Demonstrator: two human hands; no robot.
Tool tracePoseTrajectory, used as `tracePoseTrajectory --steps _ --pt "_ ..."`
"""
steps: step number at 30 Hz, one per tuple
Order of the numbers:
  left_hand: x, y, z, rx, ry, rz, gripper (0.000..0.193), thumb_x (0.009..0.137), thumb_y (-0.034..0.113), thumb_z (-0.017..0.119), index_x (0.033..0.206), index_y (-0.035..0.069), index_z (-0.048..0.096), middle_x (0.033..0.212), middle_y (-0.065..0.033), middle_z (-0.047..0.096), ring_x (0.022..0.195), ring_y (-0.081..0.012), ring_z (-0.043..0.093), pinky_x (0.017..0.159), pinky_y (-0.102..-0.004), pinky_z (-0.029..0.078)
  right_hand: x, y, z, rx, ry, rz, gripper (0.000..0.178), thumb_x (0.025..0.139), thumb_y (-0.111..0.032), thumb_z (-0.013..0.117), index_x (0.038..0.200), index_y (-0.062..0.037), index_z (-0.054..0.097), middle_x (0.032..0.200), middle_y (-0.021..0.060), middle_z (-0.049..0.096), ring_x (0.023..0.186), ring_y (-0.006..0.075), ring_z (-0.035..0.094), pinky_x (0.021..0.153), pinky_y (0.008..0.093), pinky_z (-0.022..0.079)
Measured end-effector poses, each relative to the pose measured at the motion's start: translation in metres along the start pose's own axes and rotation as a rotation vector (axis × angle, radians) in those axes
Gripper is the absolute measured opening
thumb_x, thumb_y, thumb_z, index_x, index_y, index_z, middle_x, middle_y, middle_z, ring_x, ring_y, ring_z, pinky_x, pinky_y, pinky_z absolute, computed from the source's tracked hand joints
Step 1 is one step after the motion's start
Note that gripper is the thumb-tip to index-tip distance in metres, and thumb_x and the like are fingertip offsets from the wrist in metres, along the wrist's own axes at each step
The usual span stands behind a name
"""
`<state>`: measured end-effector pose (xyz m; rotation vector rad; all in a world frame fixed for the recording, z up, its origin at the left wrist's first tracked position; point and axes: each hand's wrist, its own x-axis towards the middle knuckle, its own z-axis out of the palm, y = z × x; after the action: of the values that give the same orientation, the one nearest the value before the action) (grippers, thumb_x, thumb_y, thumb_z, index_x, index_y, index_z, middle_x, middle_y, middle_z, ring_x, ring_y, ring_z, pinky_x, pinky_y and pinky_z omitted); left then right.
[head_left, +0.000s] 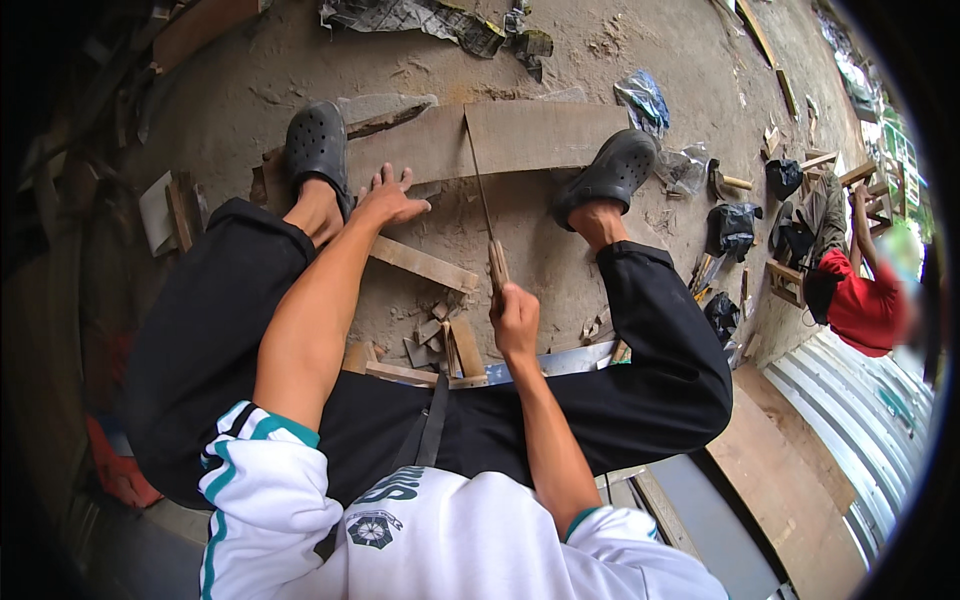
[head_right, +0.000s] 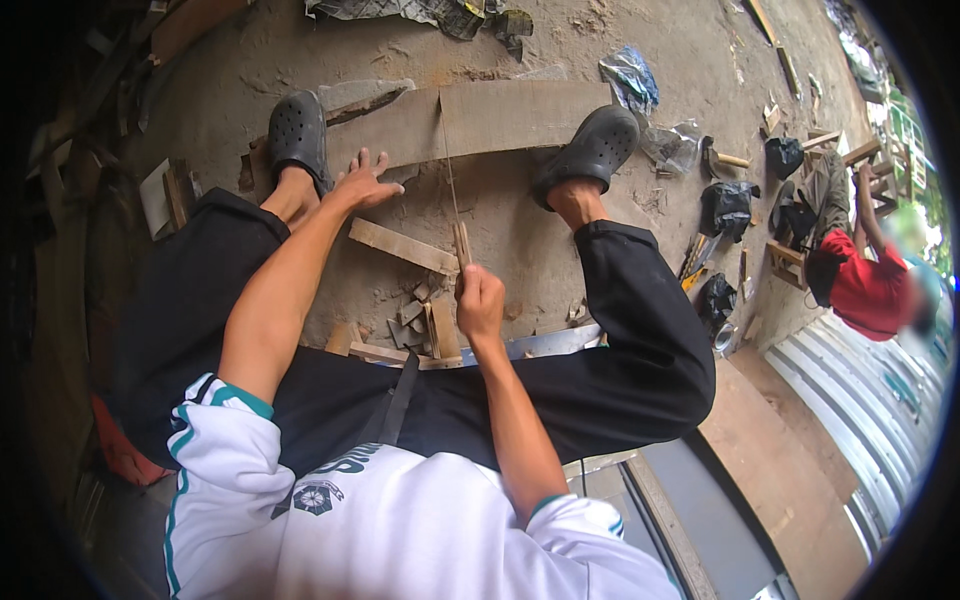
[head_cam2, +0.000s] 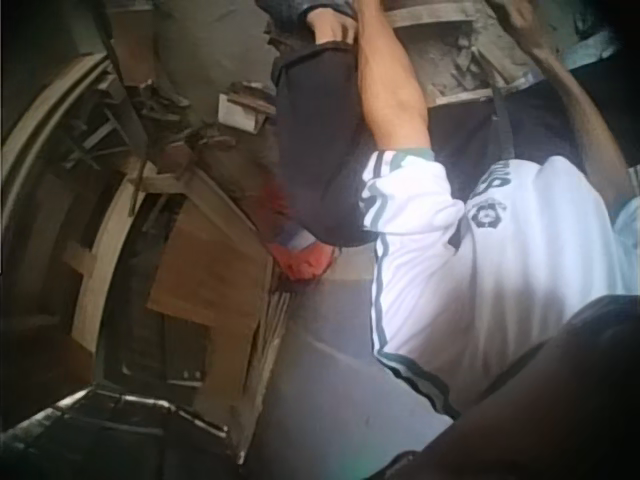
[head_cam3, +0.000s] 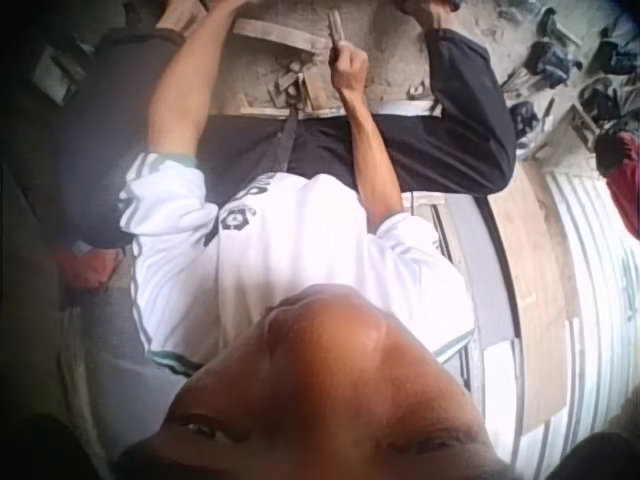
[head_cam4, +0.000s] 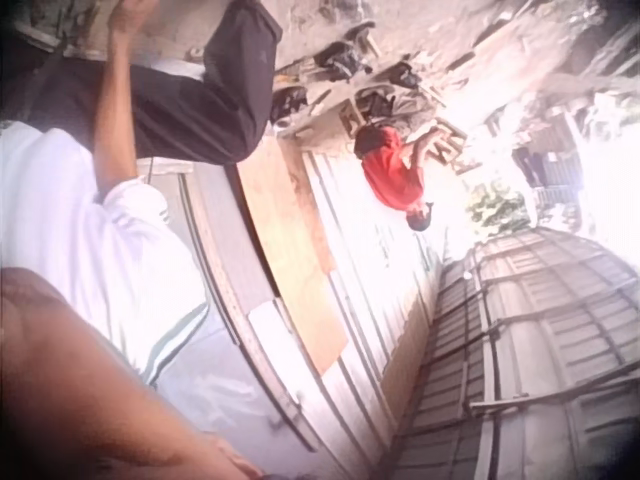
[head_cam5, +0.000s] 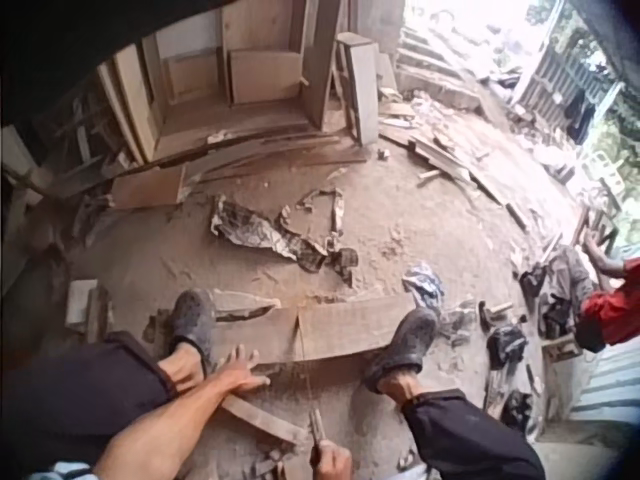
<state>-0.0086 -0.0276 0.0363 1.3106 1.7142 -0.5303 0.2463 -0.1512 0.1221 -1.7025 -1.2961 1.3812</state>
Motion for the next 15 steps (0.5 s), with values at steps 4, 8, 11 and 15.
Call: tracePoseTrajectory --steps 4,8,11,15 --pt "0.005 0.013 0.007 0.004 0.014 0.067 0.098 0.083 0.059 0.059 0.159 0.021 0.010 0.164 -0.0177 -0.003 0.151 -0.0373 0.007 0.119 -0.0533 0.014 0.118 -0.001 0.034 -0.083 0.115 -0.109 0.044 0.097 -0.030 0.040 0.072 0.0047 0.053 0.059 0.0213 0.050 0.054 0.0280 0.052 0.055 0.0435 0.040" --pt "0.006 0.005 0.003 0.031 0.031 0.052 0.098 0.082 0.059 0.060 0.159 0.022 0.011 0.164 -0.0171 -0.003 0.151 -0.0368 0.008 0.119 -0.0535 0.014 0.115 0.010 0.038 -0.152 0.192 -0.429 0.044 0.097 -0.031 0.041 0.074 0.0050 0.053 0.061 0.0217 0.051 0.055 0.0286 0.051 0.057 0.0434 0.040" --pt "0.003 0.003 0.004 0.024 0.027 0.019 0.099 0.082 0.059 0.060 0.159 0.022 0.010 0.164 -0.0167 -0.003 0.151 -0.0363 0.007 0.120 -0.0527 0.014 0.031 0.024 0.019 -0.135 0.083 -0.215 0.041 0.097 -0.026 0.044 0.071 0.0035 0.053 0.057 0.0157 0.051 0.054 0.0223 0.051 0.054 0.0412 0.038" --pt "0.007 0.009 0.005 0.020 0.052 0.025 0.102 0.080 0.058 0.062 0.159 0.020 0.010 0.164 -0.0175 -0.003 0.151 -0.0370 0.007 0.120 -0.0524 0.015 -0.031 -0.034 0.004 -0.013 0.067 0.094 0.042 0.097 -0.029 0.045 0.074 0.0044 0.056 0.060 0.0167 0.054 0.056 0.0277 0.054 0.059 0.0446 0.042"
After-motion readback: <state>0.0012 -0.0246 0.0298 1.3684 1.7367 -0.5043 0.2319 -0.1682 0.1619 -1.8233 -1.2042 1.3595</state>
